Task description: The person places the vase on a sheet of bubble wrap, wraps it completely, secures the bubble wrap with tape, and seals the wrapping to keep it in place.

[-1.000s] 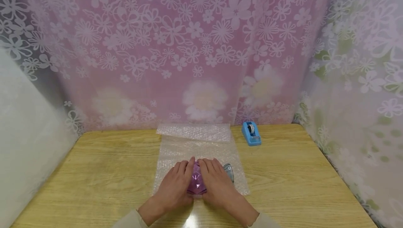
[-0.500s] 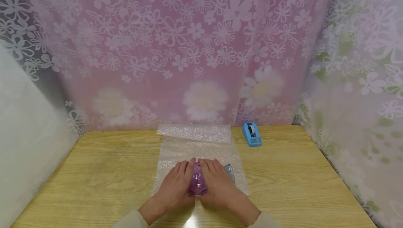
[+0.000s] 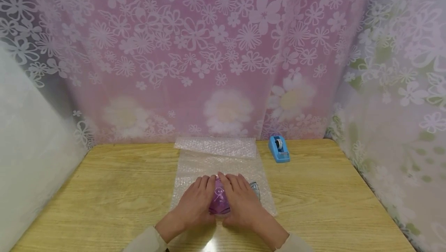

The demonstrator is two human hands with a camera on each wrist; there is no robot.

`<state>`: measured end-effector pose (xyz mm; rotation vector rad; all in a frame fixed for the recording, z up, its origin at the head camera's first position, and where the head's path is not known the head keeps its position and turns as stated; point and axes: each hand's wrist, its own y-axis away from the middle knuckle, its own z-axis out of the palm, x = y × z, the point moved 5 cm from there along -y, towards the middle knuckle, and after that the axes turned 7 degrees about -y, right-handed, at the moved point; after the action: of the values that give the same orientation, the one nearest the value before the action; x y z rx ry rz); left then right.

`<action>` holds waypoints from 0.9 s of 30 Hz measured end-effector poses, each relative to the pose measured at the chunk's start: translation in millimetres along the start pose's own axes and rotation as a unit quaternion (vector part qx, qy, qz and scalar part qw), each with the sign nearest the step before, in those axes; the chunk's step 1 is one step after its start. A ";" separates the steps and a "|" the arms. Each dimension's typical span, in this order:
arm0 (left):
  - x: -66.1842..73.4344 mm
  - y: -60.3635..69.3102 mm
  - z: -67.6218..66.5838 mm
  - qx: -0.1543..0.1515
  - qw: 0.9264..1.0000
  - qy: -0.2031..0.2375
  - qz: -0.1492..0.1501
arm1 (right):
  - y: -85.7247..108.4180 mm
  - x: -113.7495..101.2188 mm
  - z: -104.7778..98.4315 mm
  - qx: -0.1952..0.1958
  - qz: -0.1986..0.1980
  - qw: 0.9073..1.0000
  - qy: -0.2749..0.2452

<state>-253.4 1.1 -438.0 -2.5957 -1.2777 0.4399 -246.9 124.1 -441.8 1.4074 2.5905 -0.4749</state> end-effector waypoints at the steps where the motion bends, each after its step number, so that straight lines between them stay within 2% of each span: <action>1: -0.1 -0.5 -0.2 -0.002 1.000 -0.001 0.000 | 0.6 -0.2 0.1 0.006 0.000 1.000 0.008; 11: -2.5 -4.3 -2.7 -0.017 1.000 0.025 -0.002 | 4.5 -5.7 1.0 0.038 0.020 0.998 0.048; 21: -6.1 -7.9 -1.8 -0.035 0.998 0.053 0.004 | 2.1 -6.1 1.6 0.095 -0.017 0.992 0.086; 27: -6.9 -8.4 -3.9 -0.040 0.998 0.053 0.009 | -0.2 -5.9 0.7 0.095 -0.027 0.989 0.113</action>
<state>-262.2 0.4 -430.5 -2.6589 -1.2636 0.2547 -243.8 119.0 -440.8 1.5349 2.8325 -0.6173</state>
